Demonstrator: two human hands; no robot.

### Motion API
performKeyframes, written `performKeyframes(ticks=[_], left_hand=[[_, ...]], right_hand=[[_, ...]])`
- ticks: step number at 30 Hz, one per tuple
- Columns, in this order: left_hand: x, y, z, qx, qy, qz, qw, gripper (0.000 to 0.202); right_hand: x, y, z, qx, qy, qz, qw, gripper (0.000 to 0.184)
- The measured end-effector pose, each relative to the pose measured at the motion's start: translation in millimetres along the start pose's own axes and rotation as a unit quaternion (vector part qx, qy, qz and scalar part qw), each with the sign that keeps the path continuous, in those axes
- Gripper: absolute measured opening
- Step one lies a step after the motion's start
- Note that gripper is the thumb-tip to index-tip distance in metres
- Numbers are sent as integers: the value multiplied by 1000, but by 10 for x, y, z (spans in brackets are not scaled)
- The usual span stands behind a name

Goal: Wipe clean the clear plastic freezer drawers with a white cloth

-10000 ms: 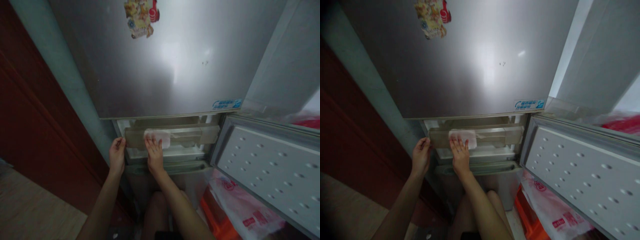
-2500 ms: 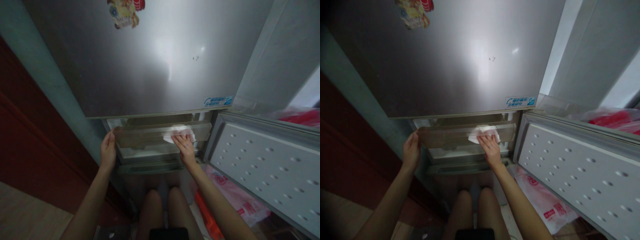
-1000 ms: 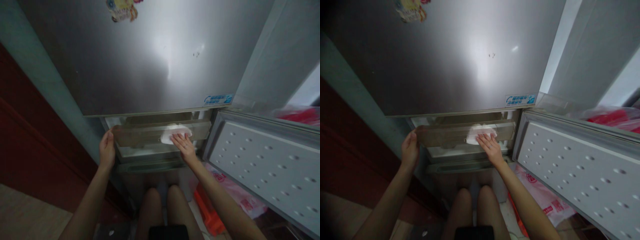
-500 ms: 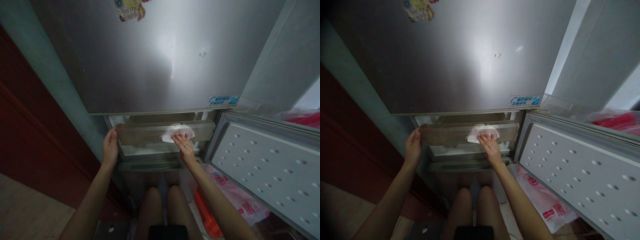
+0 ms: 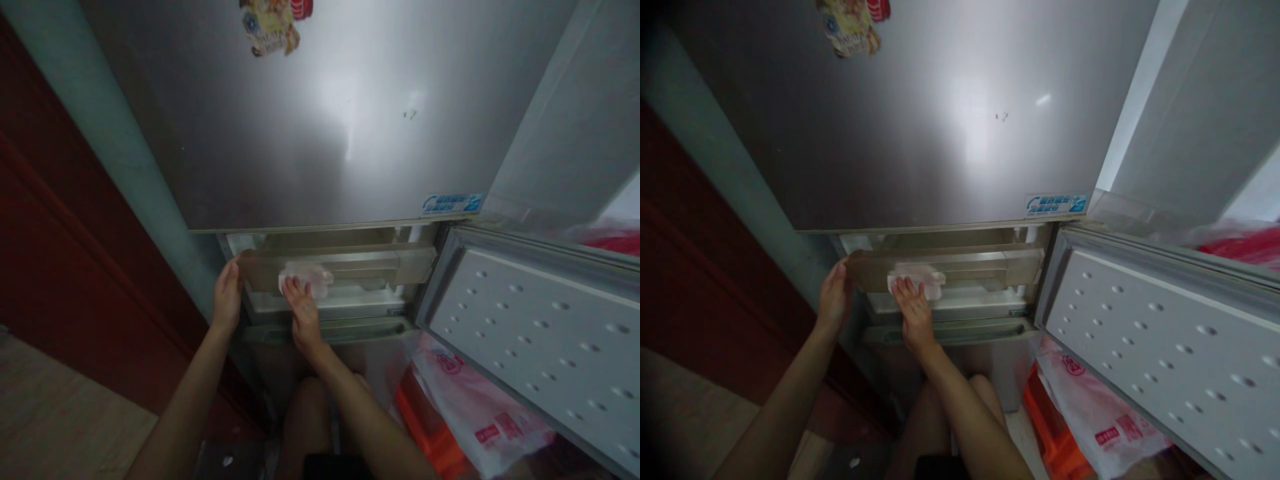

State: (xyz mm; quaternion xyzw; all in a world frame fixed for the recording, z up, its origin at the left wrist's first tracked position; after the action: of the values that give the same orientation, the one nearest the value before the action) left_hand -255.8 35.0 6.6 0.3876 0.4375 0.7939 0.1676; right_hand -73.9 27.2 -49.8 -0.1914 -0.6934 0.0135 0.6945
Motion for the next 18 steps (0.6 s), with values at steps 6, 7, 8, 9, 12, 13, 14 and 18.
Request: performKeyframes(ticks=[6,7,8,9,12,13,14,18], left_hand=[[28,-112,-39,-40,8,-66,997,54],[31,-129,-47,-46,13,-68,997,53],[36,-148,-56,-51,19,-70,996,52],[40,-165,-62,-55,22,-72,996,51],[51,-196,-62,-58,16,-78,995,50],[54,-195,-57,-58,9,-78,995,50],[57,-188,-53,-55,2,-76,996,50],[61,-140,-38,-53,-16,-64,996,49]], right_hand=[[-60,-67,55,10,-21,-30,999,63],[-78,-81,58,1,-32,-47,998,62],[-96,-99,67,-12,-45,-67,997,60],[-111,-120,82,-27,-59,-87,994,58],[-98,-180,138,-60,-85,-125,987,51],[-72,-200,165,-67,-94,-130,985,50],[-39,-222,199,-74,-106,-135,982,48],[103,-341,348,-116,-150,-172,967,44]])
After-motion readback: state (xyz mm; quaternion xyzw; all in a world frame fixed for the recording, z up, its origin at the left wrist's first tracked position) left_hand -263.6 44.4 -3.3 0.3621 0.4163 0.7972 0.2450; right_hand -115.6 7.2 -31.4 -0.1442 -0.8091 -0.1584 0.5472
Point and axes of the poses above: each hand's wrist, its own x-axis towards the middle knuckle, its own z-axis out of the palm, y = z × x, the point moved 7 cm from there along x, towards the middle knuckle, and after that the axes turned 11 degrees about y, right-handed, at the moved point
